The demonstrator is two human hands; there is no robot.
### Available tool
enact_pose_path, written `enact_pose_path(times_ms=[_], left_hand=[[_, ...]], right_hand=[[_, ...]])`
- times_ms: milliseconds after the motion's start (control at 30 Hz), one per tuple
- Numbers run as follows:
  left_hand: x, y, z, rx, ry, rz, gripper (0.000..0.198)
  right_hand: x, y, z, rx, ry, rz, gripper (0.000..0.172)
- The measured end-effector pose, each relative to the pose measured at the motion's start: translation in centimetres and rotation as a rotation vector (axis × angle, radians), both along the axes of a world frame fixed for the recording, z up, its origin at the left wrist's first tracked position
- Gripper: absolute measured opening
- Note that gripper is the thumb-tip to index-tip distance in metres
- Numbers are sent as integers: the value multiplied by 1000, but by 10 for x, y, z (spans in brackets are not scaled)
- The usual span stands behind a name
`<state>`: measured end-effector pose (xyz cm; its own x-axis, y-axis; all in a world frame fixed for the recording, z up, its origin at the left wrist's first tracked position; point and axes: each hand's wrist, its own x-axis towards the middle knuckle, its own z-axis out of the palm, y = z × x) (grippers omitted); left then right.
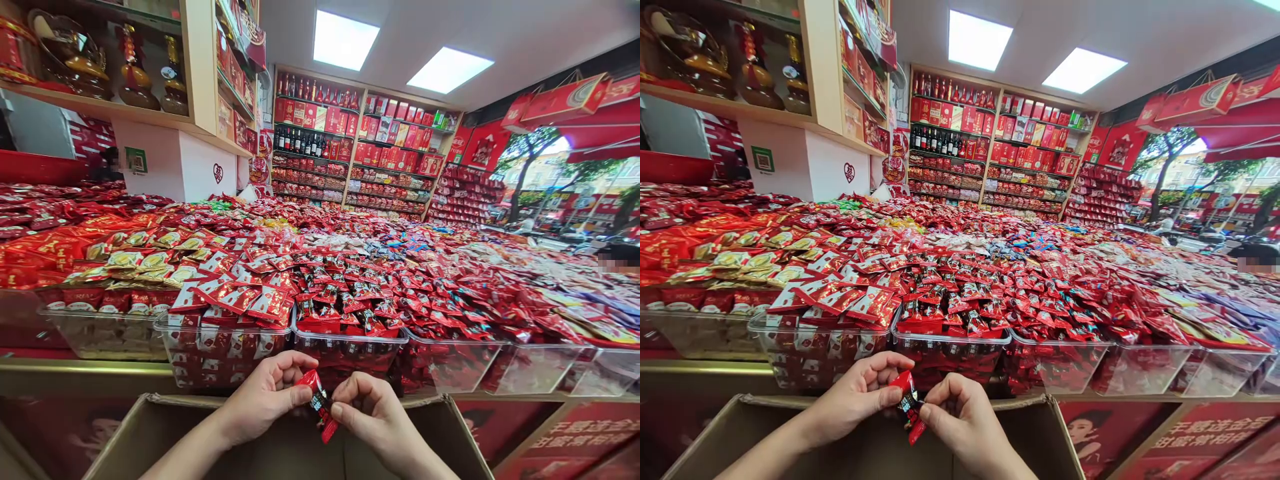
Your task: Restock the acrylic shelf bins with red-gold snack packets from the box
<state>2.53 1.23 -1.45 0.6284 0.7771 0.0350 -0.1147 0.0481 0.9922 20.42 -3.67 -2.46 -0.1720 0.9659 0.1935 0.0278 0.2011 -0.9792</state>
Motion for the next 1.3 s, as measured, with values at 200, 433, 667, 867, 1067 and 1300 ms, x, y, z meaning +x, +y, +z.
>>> enact_pose_path(times_ms=[200, 433, 667, 867, 1067, 1300], left_hand=[[-2, 3, 1, -42, -45, 66, 36], [1, 0, 2, 39, 70, 66, 34], [6, -2, 1, -11, 74, 109, 38], [6, -1, -2, 49, 127, 97, 40], [4, -3, 0, -14, 64, 118, 35], [4, -3, -2, 1, 30, 110, 34]], right_hand=[[4, 2, -5, -3, 39, -148, 27], [2, 2, -11, -53, 51, -188, 26], [2, -8, -7, 236, -206, -155, 13], [4, -13, -5, 818, -810, -58, 29], [4, -17, 3, 1038, -805, -156, 15], [16, 5, 60, 1119, -871, -302, 15]])
